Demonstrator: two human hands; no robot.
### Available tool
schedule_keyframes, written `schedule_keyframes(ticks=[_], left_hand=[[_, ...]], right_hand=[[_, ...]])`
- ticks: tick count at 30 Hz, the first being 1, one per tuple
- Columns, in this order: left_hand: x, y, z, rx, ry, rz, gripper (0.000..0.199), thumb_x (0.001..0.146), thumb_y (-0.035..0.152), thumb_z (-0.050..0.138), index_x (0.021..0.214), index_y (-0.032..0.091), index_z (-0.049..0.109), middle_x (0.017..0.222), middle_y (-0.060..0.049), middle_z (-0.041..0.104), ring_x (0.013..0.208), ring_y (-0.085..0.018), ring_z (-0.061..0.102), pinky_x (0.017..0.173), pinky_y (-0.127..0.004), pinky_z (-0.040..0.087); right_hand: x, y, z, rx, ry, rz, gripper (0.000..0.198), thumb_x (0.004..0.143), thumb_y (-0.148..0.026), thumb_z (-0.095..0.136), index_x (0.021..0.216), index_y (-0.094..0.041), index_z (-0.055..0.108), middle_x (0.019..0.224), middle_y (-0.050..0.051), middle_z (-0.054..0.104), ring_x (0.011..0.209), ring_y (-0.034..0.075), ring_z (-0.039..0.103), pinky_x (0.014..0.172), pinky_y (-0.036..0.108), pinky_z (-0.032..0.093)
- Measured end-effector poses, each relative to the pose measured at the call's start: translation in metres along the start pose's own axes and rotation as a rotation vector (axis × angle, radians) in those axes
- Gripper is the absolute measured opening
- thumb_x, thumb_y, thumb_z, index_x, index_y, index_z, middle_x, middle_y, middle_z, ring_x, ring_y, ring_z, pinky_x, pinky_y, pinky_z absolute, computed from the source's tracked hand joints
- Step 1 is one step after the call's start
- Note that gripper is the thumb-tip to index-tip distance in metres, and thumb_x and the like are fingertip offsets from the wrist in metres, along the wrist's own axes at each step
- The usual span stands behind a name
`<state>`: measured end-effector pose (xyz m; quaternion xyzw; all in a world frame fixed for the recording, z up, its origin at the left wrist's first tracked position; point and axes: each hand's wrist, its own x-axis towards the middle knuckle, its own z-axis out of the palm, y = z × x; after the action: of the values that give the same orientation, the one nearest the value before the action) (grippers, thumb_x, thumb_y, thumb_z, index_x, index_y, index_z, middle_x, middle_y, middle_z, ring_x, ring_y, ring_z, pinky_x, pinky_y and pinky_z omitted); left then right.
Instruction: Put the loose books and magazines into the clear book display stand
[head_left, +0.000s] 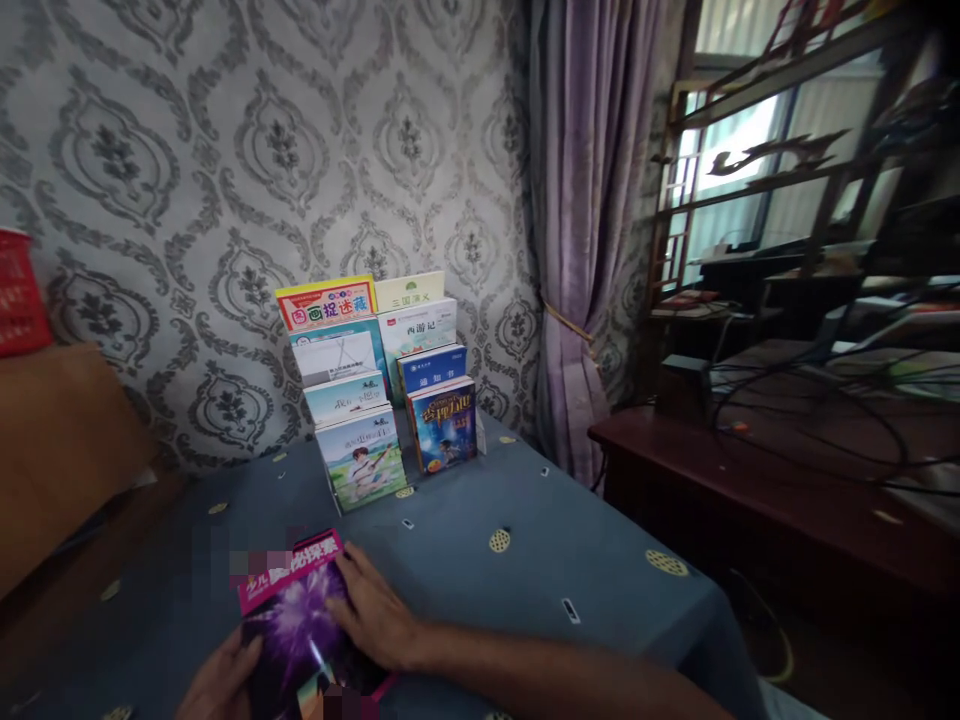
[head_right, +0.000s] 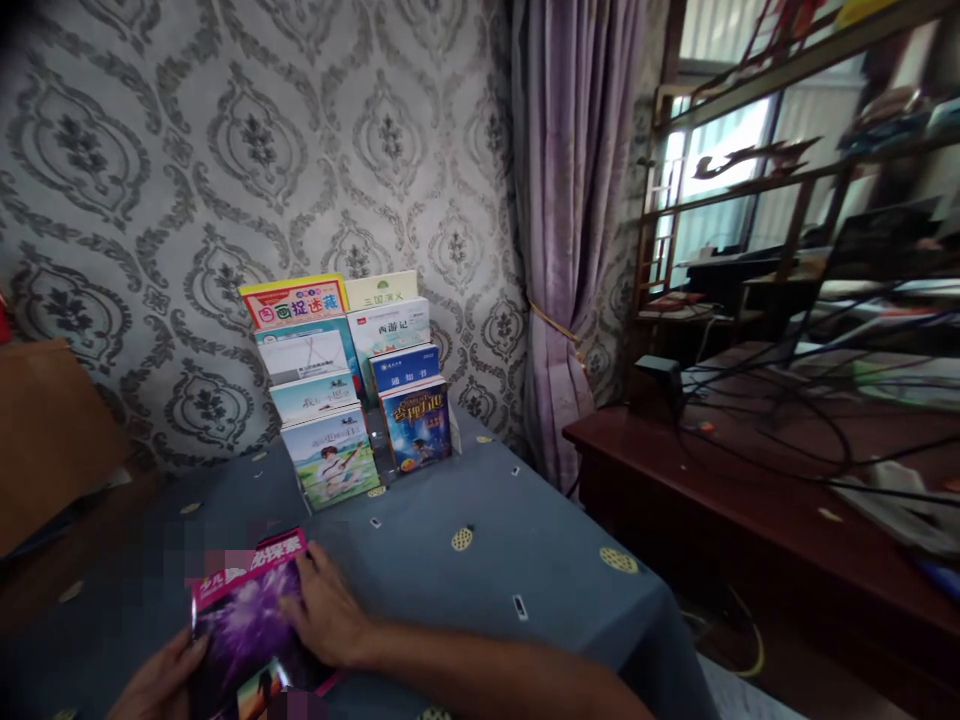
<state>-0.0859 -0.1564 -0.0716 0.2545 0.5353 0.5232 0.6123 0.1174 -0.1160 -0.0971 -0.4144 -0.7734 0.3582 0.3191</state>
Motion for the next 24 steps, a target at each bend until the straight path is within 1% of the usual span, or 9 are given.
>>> schedule_keyframes(ticks=[3,5,8,9,11,13,16,21,24], left_hand=[[-0.008,0.008,0.015,0.007,-0.045,0.099,0.064,0.045,0.04,0.094,0.104,0.021,0.076,0.107,-0.01,0.079,0.119,-0.041,0.065,0.097,-0.047,0.058],[-0.006,0.009,0.021,0.021,-0.087,0.195,0.066,0.053,0.043,0.092,0.113,0.024,0.073,0.114,-0.008,0.078,0.119,-0.038,0.066,0.098,-0.045,0.058],[0.0,0.012,0.032,0.07,-0.126,0.263,0.071,0.057,0.045,0.091,0.122,0.027,0.069,0.117,-0.006,0.077,0.118,-0.035,0.067,0.097,-0.042,0.058],[0.002,0.014,0.037,0.095,-0.124,0.27,0.073,0.056,0.045,0.091,0.123,0.026,0.068,0.117,-0.007,0.077,0.117,-0.035,0.068,0.097,-0.042,0.059],[0.004,0.019,0.049,0.141,-0.119,0.296,0.077,0.055,0.048,0.092,0.124,0.024,0.068,0.118,-0.009,0.076,0.116,-0.035,0.068,0.095,-0.041,0.059],[0.007,0.024,0.062,0.178,-0.168,0.339,0.078,0.058,0.05,0.09,0.127,0.022,0.065,0.123,-0.01,0.074,0.118,-0.034,0.067,0.095,-0.041,0.058],[0.016,0.028,0.084,0.225,-0.287,0.417,0.074,0.067,0.051,0.085,0.13,0.02,0.061,0.131,-0.013,0.069,0.122,-0.033,0.064,0.098,-0.041,0.056],[0.038,0.034,0.121,0.362,-0.414,0.562,0.069,0.072,0.053,0.08,0.128,0.016,0.062,0.126,-0.015,0.071,0.116,-0.031,0.066,0.101,-0.042,0.052],[0.049,0.041,0.146,0.535,-0.485,0.716,0.061,0.077,0.055,0.073,0.123,0.015,0.065,0.123,-0.014,0.071,0.115,-0.031,0.066,0.103,-0.043,0.049]], right_hand=[[0.004,0.008,-0.008,0.13,0.101,-0.057,0.068,0.094,-0.034,0.052,0.155,-0.015,0.029,0.155,0.018,0.042,0.144,0.027,0.039,0.121,0.044,0.029],[0.01,0.017,-0.013,0.26,0.169,-0.106,0.064,0.091,-0.036,0.056,0.15,-0.018,0.037,0.143,0.014,0.055,0.132,0.027,0.05,0.114,0.044,0.038],[0.019,0.033,-0.025,0.489,0.189,-0.09,0.044,0.087,-0.049,0.06,0.117,-0.018,0.061,0.105,0.006,0.068,0.099,0.023,0.063,0.091,0.037,0.05],[0.022,0.038,-0.031,0.552,0.176,-0.08,0.043,0.085,-0.056,0.061,0.104,-0.017,0.062,0.092,0.003,0.066,0.087,0.02,0.061,0.082,0.034,0.05],[0.024,0.045,-0.045,0.628,0.159,-0.087,0.049,0.08,-0.067,0.062,0.087,-0.018,0.059,0.077,-0.002,0.058,0.073,0.015,0.054,0.069,0.029,0.045],[0.024,0.05,-0.062,0.637,0.169,-0.125,0.055,0.076,-0.073,0.063,0.081,-0.019,0.056,0.073,-0.003,0.053,0.068,0.013,0.049,0.065,0.026,0.041],[0.022,0.057,-0.089,0.601,0.213,-0.151,0.055,0.075,-0.073,0.065,0.079,-0.019,0.055,0.072,-0.004,0.051,0.069,0.012,0.047,0.066,0.026,0.039],[0.017,0.071,-0.136,0.551,0.286,-0.172,0.047,0.077,-0.063,0.071,0.079,-0.019,0.057,0.075,-0.004,0.055,0.074,0.014,0.05,0.069,0.026,0.043],[0.013,0.077,-0.166,0.473,0.316,-0.214,0.043,0.081,-0.061,0.068,0.087,-0.02,0.059,0.081,-0.002,0.06,0.076,0.015,0.054,0.07,0.027,0.046]])
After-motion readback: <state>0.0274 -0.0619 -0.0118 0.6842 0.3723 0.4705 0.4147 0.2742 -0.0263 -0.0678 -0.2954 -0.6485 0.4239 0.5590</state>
